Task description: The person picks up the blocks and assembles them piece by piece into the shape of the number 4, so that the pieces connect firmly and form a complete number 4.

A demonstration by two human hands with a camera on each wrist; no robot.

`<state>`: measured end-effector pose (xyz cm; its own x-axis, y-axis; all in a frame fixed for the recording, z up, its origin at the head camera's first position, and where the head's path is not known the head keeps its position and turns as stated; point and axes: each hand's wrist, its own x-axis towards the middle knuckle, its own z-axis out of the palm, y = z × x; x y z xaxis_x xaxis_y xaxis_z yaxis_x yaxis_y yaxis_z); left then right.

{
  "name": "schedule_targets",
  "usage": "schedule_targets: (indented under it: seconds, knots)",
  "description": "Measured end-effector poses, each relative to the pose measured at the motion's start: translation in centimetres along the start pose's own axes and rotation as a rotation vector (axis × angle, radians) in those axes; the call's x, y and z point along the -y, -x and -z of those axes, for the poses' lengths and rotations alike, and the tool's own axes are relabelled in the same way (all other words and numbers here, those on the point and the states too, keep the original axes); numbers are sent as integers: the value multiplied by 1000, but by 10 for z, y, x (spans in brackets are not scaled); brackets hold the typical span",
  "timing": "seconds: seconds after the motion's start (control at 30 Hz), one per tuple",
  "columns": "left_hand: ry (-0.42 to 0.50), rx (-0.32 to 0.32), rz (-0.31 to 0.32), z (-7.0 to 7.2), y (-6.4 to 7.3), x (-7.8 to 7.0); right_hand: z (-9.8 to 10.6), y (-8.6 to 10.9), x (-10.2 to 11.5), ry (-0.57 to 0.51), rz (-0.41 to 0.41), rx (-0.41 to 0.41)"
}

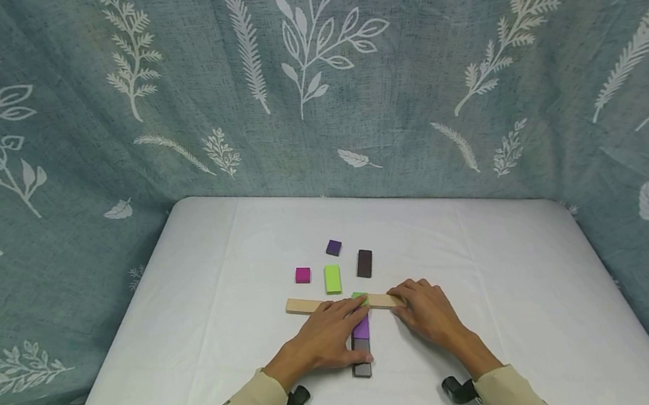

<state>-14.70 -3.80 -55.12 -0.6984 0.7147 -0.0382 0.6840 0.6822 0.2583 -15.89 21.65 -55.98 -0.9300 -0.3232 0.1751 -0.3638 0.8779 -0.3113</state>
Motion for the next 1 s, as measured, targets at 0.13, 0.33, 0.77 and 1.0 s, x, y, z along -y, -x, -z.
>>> schedule_targets:
  seconds: [0.13, 0.33, 0.77, 1.0]
  knots:
    - [6, -3, 1, 0, 0, 0, 0, 0, 0, 0, -1, 2]
    - [8, -13, 0, -1, 0, 1, 0, -1, 1, 0, 1, 0]
    - [-7, -7, 2, -2, -1, 2, 0, -1, 0, -30, -19, 23]
    - [-2, -2, 6, -1, -1, 1, 5, -3, -1, -64, -22, 32]
